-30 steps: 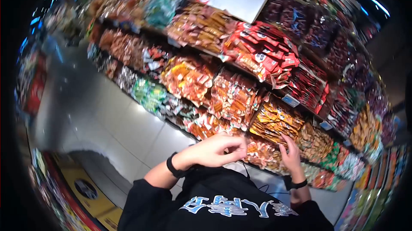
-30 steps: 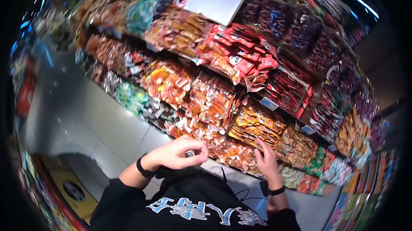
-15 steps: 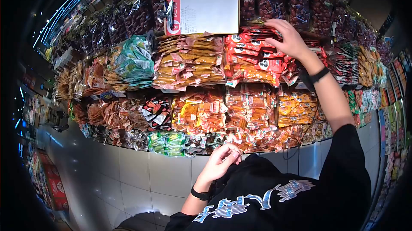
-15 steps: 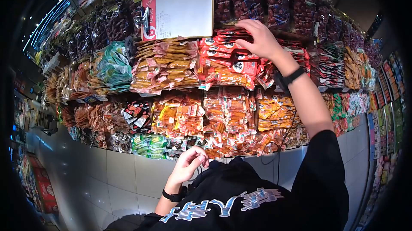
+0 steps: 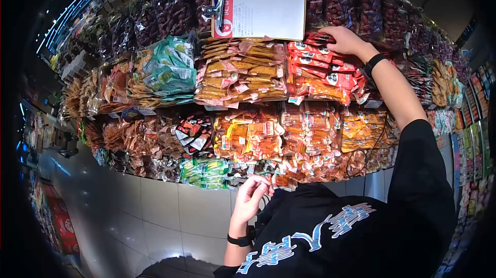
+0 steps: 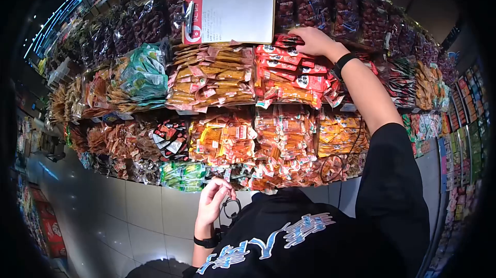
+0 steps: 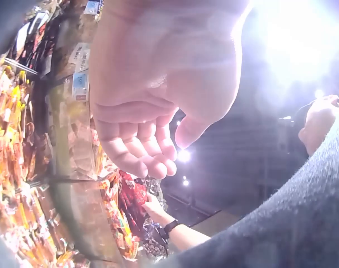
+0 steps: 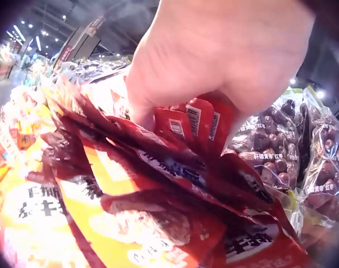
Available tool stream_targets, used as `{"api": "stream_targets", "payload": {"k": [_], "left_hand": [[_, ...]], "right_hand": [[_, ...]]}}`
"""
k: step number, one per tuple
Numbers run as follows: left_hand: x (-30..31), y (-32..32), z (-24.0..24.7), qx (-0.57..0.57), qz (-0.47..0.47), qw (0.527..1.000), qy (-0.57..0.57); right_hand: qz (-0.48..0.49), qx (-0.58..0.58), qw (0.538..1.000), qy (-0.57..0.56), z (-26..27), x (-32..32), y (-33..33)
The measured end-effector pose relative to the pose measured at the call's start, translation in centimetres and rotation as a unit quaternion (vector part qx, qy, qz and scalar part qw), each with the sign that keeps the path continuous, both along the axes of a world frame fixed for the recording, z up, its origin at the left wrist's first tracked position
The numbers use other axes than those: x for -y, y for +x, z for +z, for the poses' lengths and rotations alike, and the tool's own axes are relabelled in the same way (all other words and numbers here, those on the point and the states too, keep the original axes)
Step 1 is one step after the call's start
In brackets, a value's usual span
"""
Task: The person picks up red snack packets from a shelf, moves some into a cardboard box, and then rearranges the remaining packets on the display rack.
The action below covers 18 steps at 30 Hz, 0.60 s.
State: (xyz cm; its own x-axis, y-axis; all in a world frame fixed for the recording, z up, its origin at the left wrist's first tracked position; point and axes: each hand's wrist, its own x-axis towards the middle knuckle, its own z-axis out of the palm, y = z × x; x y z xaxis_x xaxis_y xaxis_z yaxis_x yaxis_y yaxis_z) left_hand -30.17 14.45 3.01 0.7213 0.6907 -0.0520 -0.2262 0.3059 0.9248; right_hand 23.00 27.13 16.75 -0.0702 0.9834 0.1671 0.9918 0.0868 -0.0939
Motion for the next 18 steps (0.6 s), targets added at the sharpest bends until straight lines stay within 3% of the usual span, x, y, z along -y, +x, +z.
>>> {"api": "stream_targets", "payload": {"k": [2,10,18], "left_hand": [[0.0,0.3,-0.3,0.004,-0.013,1.0,-0.003],[1.5,1.0,-0.3,-0.004,-0.017,1.0,0.007],[3.5,5.4,-0.1,-0.044,-0.034,0.998,0.031]], "right_hand": [[-0.024,-0.005,0.999,-0.022,0.2,-0.4,0.0],[0.009,0.051,0.984,0.173,-0.8,3.1,-0.1],[0.025,-0.01,0.955,0.296,2.4,9.0,0.1]]}}
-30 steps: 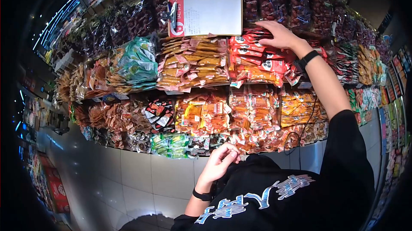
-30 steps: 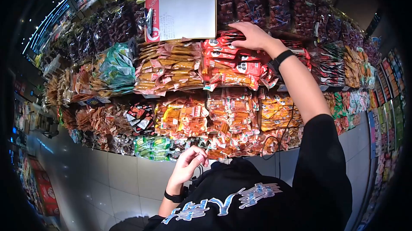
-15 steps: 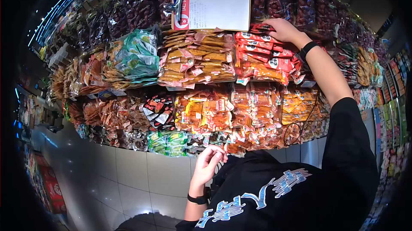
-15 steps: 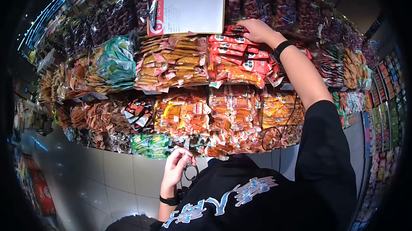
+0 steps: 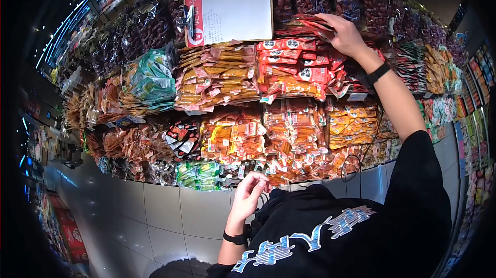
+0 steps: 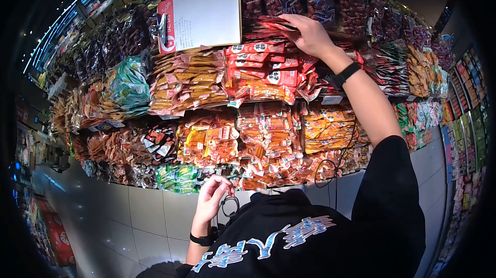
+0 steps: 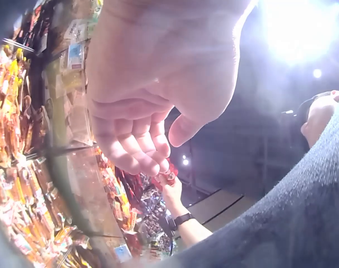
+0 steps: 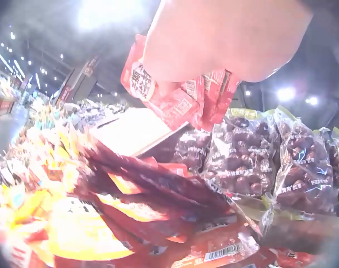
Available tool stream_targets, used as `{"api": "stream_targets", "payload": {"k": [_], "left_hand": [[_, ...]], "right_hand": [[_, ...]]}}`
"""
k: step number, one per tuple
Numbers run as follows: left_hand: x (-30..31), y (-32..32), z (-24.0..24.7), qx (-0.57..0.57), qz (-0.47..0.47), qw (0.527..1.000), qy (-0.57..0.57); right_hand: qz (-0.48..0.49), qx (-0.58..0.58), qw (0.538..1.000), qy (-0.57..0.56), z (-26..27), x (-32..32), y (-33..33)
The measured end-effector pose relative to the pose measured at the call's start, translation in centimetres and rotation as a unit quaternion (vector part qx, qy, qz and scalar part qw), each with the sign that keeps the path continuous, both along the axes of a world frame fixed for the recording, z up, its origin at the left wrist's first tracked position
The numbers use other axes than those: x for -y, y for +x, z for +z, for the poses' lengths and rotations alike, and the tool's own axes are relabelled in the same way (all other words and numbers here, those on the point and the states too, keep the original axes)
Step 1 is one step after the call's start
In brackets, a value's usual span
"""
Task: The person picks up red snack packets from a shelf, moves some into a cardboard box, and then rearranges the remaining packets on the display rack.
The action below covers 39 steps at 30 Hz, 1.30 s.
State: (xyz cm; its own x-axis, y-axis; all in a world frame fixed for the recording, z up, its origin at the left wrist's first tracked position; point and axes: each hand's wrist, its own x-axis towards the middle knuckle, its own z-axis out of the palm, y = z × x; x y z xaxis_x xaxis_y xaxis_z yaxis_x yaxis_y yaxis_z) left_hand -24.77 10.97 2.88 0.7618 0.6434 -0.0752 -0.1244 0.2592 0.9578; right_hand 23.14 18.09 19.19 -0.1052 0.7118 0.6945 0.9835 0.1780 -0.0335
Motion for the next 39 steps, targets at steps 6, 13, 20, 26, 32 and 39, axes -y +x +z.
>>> {"api": "stream_targets", "payload": {"k": [6,13,20,26,32,39], "left_hand": [[3.8,7.9,2.5,-0.079,0.002,0.989,0.127],[12.3,22.1,1.4,0.017,0.036,0.971,0.237],[19.3,30.4,-1.4,0.056,0.0,0.996,0.066],[22.2,33.4,-2.2,0.033,0.101,0.989,0.102],[23.4,34.6,-1.8,0.012,0.155,0.979,0.134],[20.8,32.8,-2.0,-0.077,0.211,0.953,0.201]], "right_hand": [[0.097,-0.357,0.927,-0.063,-0.8,13.0,-2.5],[0.186,-0.593,0.735,-0.272,-13.0,31.1,-0.1],[0.017,-0.691,0.676,-0.255,-15.8,38.8,5.2],[-0.013,-0.591,0.776,-0.219,-16.4,38.5,6.4],[-0.046,-0.509,0.833,-0.213,-17.2,37.0,4.1],[-0.029,-0.34,0.911,-0.233,-15.8,32.3,-2.3]]}}
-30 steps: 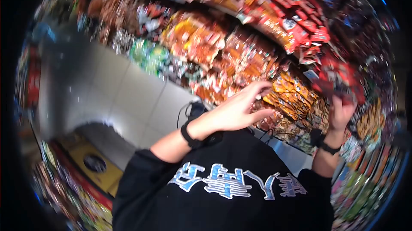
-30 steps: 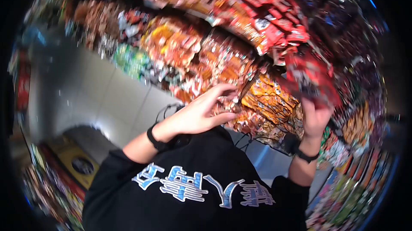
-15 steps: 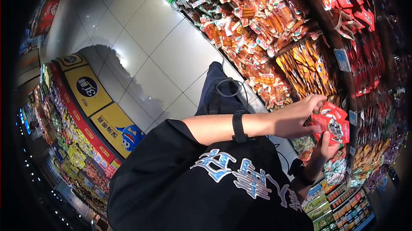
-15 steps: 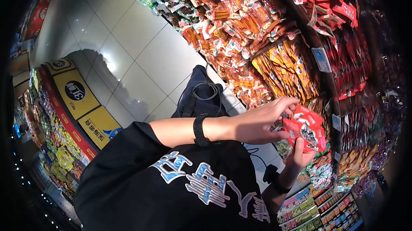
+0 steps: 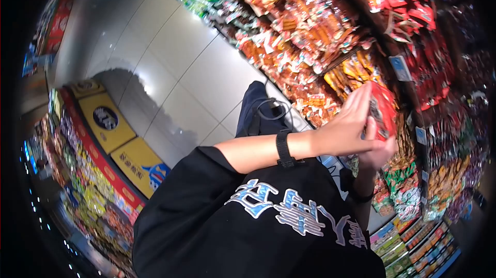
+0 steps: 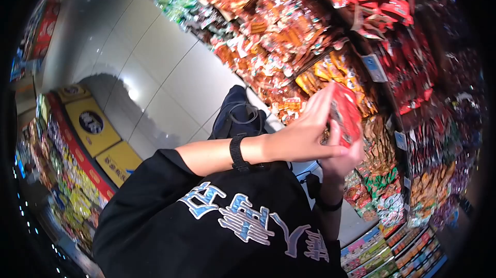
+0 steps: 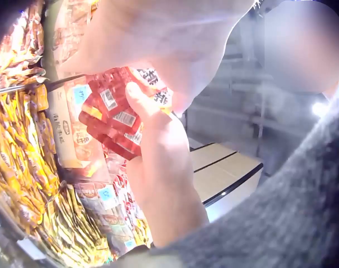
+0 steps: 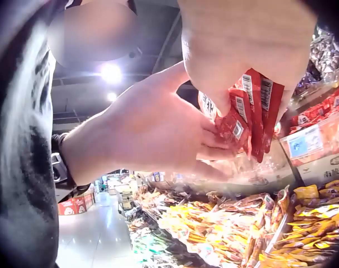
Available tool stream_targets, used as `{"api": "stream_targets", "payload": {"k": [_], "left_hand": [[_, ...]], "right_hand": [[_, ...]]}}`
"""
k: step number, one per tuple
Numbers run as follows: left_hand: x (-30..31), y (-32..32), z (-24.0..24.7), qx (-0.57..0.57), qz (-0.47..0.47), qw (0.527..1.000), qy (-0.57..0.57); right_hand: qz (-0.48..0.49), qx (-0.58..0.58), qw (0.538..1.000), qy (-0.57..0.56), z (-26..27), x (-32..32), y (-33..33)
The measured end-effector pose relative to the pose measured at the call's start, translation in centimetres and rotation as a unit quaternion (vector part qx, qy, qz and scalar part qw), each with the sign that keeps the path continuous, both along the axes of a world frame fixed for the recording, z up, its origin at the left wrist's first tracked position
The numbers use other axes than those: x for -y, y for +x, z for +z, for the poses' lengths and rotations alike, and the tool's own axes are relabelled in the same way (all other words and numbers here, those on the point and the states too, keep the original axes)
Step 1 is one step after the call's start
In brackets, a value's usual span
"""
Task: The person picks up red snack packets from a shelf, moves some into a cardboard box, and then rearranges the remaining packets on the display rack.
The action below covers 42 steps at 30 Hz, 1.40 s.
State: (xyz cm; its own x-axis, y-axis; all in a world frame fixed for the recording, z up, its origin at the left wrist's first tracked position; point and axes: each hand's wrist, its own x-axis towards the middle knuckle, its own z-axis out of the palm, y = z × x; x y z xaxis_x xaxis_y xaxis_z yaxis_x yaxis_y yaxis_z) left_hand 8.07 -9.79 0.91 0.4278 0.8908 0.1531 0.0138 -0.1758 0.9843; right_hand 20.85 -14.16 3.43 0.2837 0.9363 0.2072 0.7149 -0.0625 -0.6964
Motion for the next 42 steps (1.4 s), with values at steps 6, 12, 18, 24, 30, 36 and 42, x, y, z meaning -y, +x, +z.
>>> {"api": "stream_targets", "payload": {"k": [6,12,18,24,30,36,42], "left_hand": [[-5.7,-3.2,1.7,0.161,-0.106,0.967,-0.163],[-10.8,-6.6,-1.3,0.259,-0.15,0.884,-0.359],[-12.7,-7.8,-0.9,0.26,-0.182,0.856,-0.408],[-11.6,-6.2,-1.5,0.161,-0.206,0.906,-0.333],[-7.7,-2.6,0.6,0.086,-0.191,0.933,-0.291],[-3.1,1.0,1.0,0.018,-0.201,0.942,-0.268],[-0.2,2.6,0.6,0.013,-0.152,0.947,-0.282]], "right_hand": [[0.022,0.056,0.997,0.055,1.6,-5.1,-5.5],[0.115,-0.008,0.993,0.03,4.4,-7.6,-7.8],[0.053,0.0,0.997,0.055,4.7,-7.8,-8.2],[0.019,-0.1,0.994,0.032,4.2,-6.2,-4.8],[0.031,-0.108,0.994,0.017,4.3,-2.6,0.2],[-0.007,-0.185,0.983,-0.014,2.0,1.7,5.6],[0.005,-0.332,0.942,-0.044,-4.0,3.3,9.1]]}}
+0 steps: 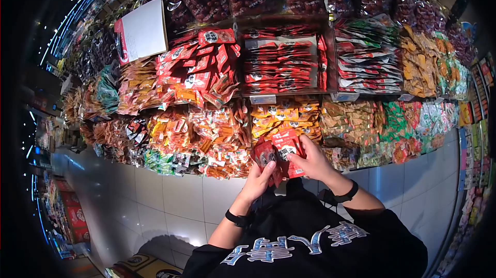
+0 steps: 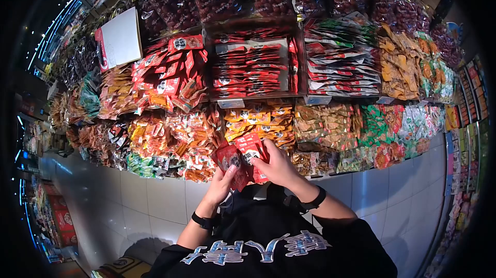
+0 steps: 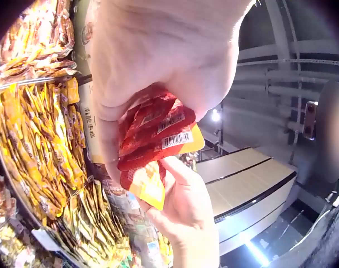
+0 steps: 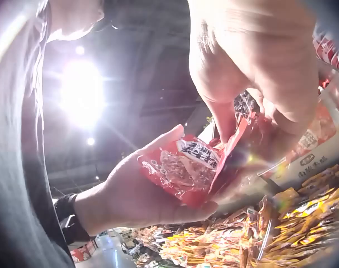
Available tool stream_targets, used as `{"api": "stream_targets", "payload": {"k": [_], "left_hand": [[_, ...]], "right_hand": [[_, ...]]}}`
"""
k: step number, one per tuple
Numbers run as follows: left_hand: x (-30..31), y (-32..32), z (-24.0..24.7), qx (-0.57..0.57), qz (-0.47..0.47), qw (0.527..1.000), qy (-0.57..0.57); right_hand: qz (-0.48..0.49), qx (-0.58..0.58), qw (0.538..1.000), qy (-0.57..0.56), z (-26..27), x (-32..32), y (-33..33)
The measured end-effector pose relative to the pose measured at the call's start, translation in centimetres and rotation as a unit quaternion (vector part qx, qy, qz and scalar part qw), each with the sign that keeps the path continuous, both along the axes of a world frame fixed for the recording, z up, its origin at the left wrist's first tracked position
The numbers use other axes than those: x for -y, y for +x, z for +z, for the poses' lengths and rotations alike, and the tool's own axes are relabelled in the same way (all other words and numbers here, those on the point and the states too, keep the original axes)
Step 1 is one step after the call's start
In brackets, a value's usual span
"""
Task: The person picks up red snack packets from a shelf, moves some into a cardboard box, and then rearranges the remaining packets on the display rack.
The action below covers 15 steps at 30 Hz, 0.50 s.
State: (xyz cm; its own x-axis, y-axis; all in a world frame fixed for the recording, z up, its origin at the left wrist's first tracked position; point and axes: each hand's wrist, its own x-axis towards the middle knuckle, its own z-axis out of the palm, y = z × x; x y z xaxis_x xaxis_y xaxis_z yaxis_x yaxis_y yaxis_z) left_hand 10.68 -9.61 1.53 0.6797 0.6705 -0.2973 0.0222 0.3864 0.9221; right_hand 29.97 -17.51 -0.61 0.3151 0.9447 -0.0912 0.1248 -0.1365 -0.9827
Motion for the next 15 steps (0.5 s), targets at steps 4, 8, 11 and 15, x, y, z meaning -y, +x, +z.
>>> {"api": "stream_targets", "payload": {"k": [4,8,11,15], "left_hand": [[-1.2,-1.0,-1.3,0.033,0.037,0.994,-0.093],[-3.8,-2.7,0.0,0.122,-0.016,0.986,-0.108],[-5.3,-4.2,0.5,0.128,-0.009,0.985,-0.117],[-7.6,-7.2,-0.4,0.128,-0.035,0.984,-0.117]], "right_hand": [[0.037,-0.168,0.985,0.012,2.3,-2.0,1.8],[-0.027,0.054,0.991,0.117,7.9,-7.3,5.4],[-0.077,0.314,0.939,0.116,13.5,-12.4,7.7],[-0.099,0.488,0.858,0.126,15.3,-21.0,10.6]]}}
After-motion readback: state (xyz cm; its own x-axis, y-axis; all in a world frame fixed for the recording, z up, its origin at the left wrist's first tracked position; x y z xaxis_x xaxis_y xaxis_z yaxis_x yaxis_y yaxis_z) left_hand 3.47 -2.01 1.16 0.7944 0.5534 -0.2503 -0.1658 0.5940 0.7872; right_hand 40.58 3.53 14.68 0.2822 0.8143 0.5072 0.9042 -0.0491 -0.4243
